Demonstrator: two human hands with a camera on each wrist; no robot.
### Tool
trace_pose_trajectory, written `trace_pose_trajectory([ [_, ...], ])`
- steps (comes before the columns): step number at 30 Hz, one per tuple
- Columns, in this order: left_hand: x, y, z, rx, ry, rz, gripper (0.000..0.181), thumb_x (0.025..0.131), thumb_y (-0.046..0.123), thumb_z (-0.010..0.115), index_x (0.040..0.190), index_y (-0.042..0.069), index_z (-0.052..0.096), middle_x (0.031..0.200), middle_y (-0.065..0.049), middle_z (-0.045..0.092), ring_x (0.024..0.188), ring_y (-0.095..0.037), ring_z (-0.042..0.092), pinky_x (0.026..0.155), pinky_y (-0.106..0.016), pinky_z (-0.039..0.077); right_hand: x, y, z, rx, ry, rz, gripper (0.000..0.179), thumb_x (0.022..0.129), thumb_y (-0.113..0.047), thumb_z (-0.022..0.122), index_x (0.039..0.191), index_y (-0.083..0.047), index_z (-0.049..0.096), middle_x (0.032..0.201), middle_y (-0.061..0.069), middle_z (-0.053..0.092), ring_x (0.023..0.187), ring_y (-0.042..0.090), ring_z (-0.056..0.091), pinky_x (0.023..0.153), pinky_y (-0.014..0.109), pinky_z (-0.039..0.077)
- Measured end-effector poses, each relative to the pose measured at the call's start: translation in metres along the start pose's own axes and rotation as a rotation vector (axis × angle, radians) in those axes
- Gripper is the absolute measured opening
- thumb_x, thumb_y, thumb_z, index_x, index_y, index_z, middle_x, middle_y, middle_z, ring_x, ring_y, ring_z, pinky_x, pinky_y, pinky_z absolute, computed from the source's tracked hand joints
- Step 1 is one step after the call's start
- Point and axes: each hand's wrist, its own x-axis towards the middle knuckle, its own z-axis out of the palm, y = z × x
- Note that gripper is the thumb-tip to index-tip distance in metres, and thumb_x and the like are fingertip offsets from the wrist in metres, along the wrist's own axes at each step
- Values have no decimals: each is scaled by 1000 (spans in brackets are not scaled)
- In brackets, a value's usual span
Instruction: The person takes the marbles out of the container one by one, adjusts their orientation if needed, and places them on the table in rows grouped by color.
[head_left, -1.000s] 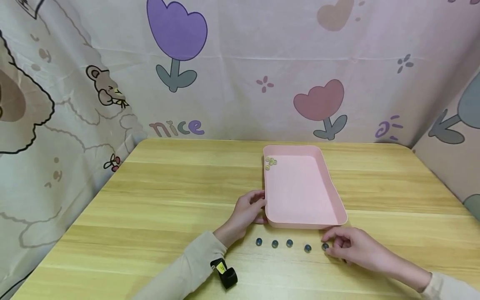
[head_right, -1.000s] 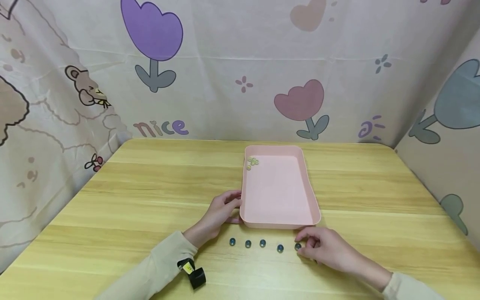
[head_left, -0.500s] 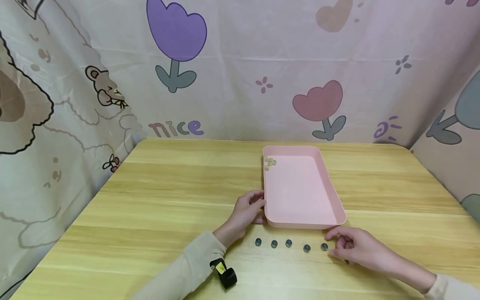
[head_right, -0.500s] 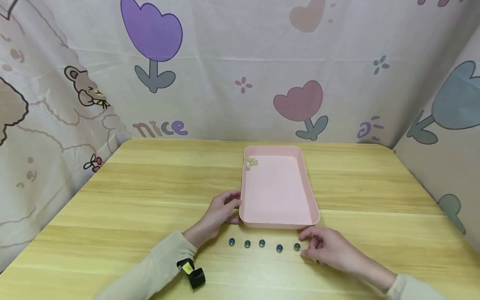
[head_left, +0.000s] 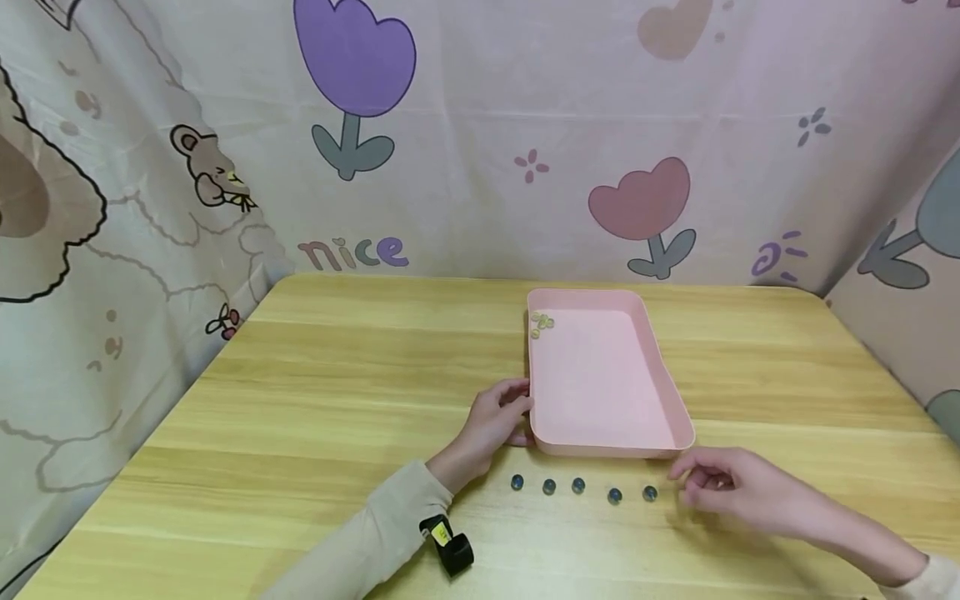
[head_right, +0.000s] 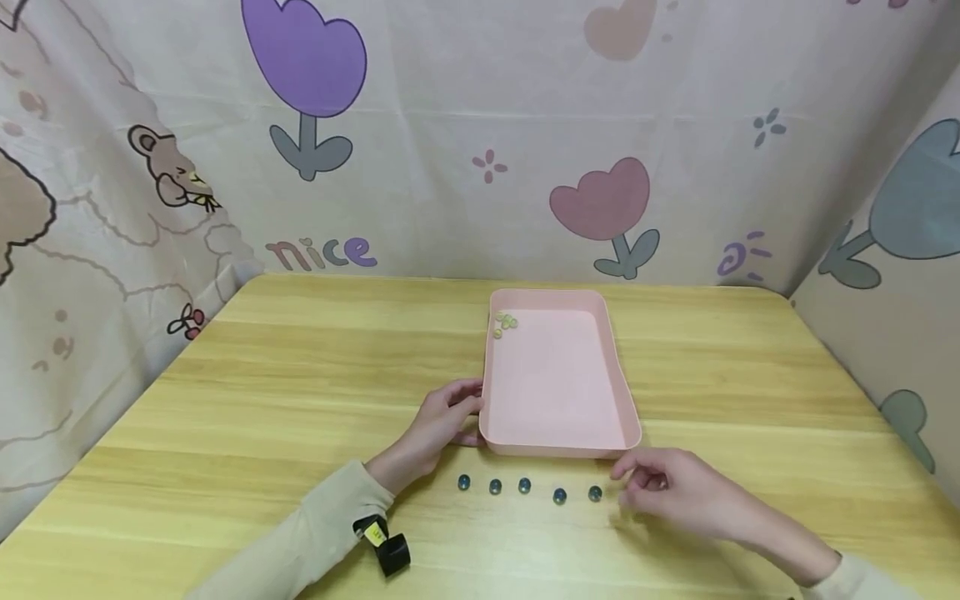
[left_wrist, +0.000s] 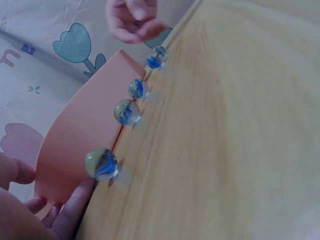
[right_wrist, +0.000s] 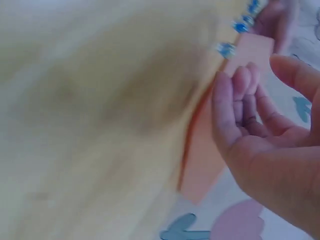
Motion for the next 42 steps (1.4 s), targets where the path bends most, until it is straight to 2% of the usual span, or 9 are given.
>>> trace_pose_trajectory([
  [3,0,2,1,3,-2,7,39,95,8,56,133,-1,52,122,-14,56,102,-25,61,62,-32,61,2,-9,-8,-47,52,-24,13,91,2,62,103,0,65,84,-8,61,74,4,53,55,21,47],
  [8,-2,2,1,12,0,-4,39,96,8,56,134,-1,52,123,-14,55,103,-25,61,61,-33,61,12,-30,-20,-115,158,6,16,91,-2,63,107,-2,67,85,-7,60,73,5,52,55,21,47],
  [13,-1,2,0,16,1,-3,40,96,10,56,134,0,51,123,-14,55,103,-25,60,62,-33,61,31,-54,-31,-123,244,102,20,94,-9,63,112,-4,68,94,1,63,75,9,51,57,22,46],
  [17,0,0,0,4,2,-6,39,96,8,56,134,-1,52,122,-15,56,103,-25,60,63,-34,62,53,-66,-34,-87,278,158,24,95,-17,62,115,-5,67,96,4,65,79,13,54,62,22,47],
  [24,1,-2,1,16,2,-19,39,96,9,55,134,0,52,122,-14,56,102,-24,61,65,-33,61,94,-81,-40,-19,296,136,29,95,-16,62,119,0,64,96,5,63,86,17,55,73,22,50],
  [33,0,1,1,14,8,-12,40,96,10,56,134,-1,52,122,-16,56,103,-26,60,65,-34,62,134,-97,-53,-33,221,152,37,96,-23,59,128,-4,59,115,13,64,107,28,59,96,45,47],
  [37,0,2,1,9,8,-7,40,96,10,56,134,-2,51,123,-16,55,103,-27,60,65,-35,62,151,-97,-56,-6,201,154,39,97,-21,57,130,-2,57,121,18,62,110,30,58,98,49,46],
  [42,0,2,2,10,9,-21,41,96,10,56,135,-2,51,123,-16,55,102,-26,60,65,-35,62,172,-92,-57,58,193,163,37,97,-16,55,129,2,56,121,20,61,107,30,59,97,43,49],
])
